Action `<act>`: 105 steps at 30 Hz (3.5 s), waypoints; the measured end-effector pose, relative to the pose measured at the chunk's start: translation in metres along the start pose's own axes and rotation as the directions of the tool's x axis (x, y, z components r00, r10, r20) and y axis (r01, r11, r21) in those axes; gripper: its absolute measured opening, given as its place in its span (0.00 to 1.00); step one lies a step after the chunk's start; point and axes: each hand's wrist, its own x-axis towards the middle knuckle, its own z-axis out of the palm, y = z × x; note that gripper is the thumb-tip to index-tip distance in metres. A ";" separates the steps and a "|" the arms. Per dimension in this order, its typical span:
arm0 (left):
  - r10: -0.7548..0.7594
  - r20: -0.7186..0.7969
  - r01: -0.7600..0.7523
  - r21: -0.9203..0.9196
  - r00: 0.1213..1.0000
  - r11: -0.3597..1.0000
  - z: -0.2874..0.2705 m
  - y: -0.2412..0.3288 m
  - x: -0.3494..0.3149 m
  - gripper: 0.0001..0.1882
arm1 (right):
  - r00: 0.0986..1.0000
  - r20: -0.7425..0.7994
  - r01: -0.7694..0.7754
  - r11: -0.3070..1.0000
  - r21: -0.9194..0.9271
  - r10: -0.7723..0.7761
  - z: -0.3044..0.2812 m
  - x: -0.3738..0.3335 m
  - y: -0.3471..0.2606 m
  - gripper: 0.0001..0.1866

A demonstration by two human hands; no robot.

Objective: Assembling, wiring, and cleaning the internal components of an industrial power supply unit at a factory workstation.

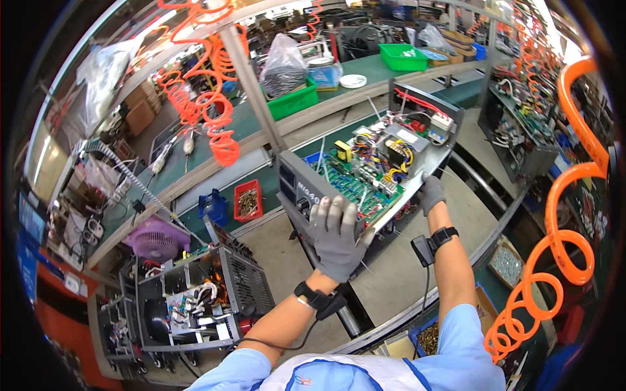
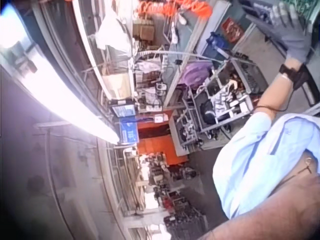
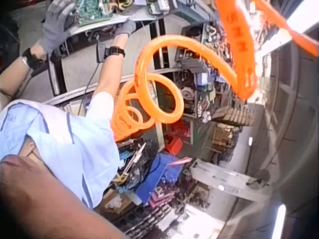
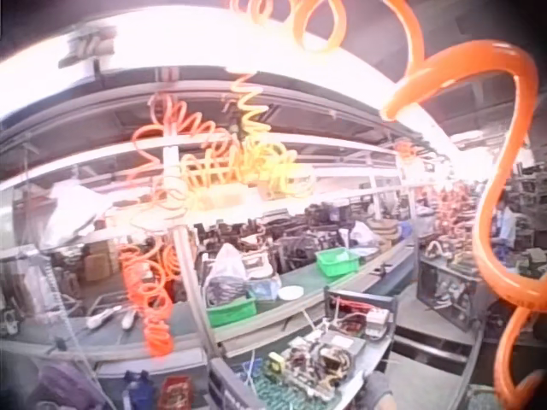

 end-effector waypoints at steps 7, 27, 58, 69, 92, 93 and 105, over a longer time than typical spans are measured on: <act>0.069 -0.111 -0.066 0.027 0.991 0.997 0.007 -0.018 -0.004 0.30 | 0.991 0.068 0.112 0.994 -0.012 -0.111 -0.005 -0.029 0.005 0.06; 0.214 -0.072 -0.224 -0.173 0.974 0.959 -0.008 -0.103 0.011 0.21 | 0.988 0.032 0.136 0.959 0.250 -0.148 -0.014 -0.076 0.042 0.08; 0.088 0.014 -0.078 -0.338 0.996 0.938 -0.016 -0.141 0.002 0.21 | 0.541 -0.794 -0.816 0.054 -0.575 -0.277 -0.345 -0.551 0.177 0.41; 0.121 0.039 -0.103 -0.313 0.992 0.944 -0.046 -0.107 -0.009 0.18 | 0.574 -0.801 -0.490 0.713 -0.501 -0.168 -0.437 -0.603 0.234 0.16; -0.262 0.959 0.955 0.023 -0.104 -0.295 0.004 -0.002 -0.158 0.17 | 0.921 0.267 0.276 -0.010 -0.961 -0.285 -0.088 -0.196 0.132 0.34; -0.250 0.954 0.917 0.054 -0.164 -0.395 0.018 -0.002 -0.159 0.19 | 0.928 0.317 0.280 -0.195 -0.940 -0.196 -0.086 -0.189 0.132 0.35; -0.356 0.886 0.777 0.008 -0.298 -0.630 0.144 0.007 -0.170 0.07 | 0.752 0.659 0.590 -0.468 -0.658 0.022 -0.093 -0.124 0.128 0.40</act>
